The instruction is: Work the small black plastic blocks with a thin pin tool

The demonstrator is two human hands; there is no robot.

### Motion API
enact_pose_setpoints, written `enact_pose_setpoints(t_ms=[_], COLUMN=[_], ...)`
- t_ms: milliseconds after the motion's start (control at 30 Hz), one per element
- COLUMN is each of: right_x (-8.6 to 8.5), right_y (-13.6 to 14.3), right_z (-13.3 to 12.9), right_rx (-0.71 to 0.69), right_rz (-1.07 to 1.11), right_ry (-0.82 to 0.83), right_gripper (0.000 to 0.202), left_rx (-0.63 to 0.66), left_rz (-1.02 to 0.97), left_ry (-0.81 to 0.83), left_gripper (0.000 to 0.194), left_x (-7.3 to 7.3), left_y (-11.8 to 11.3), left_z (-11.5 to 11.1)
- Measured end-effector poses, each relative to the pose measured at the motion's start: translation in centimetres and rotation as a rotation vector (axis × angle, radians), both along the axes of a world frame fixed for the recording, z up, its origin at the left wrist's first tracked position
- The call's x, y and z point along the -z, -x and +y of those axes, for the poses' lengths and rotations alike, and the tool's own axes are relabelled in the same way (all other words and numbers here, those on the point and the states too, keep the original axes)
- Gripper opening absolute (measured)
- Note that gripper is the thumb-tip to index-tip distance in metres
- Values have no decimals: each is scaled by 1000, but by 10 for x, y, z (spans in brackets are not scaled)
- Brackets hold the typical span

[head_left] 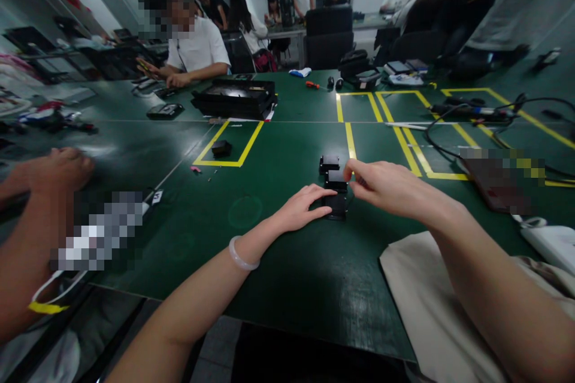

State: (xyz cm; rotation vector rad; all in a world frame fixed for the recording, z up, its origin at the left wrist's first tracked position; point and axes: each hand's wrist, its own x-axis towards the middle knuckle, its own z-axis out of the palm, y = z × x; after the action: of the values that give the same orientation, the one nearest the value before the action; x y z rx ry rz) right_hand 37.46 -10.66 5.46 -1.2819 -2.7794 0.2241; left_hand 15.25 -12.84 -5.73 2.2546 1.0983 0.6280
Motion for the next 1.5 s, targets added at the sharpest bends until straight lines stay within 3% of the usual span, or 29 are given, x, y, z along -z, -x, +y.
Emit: enact_pose_setpoints(t_ms=[200,400,1000,1200,1500], right_x=[-1,2,-1,-6,0], right_y=[1,-6,-3,5,-4], right_z=[1,5,-1,-3,1], right_rx=[34,-6,1,-6,0], right_rz=[-82,1,16,-15,38], right_ry=[-38,30,21,53,33], right_gripper=[34,34,24,37,25], left_rx=[2,-4,6,-2,4], left_rz=[9,16,10,15,6], left_ry=[13,23,4,8,4], left_gripper=[41,41,41,42,41], left_x=[-1,-2,0,1,0], left_y=[0,0,0,1,0], left_z=[0,0,1,1,1])
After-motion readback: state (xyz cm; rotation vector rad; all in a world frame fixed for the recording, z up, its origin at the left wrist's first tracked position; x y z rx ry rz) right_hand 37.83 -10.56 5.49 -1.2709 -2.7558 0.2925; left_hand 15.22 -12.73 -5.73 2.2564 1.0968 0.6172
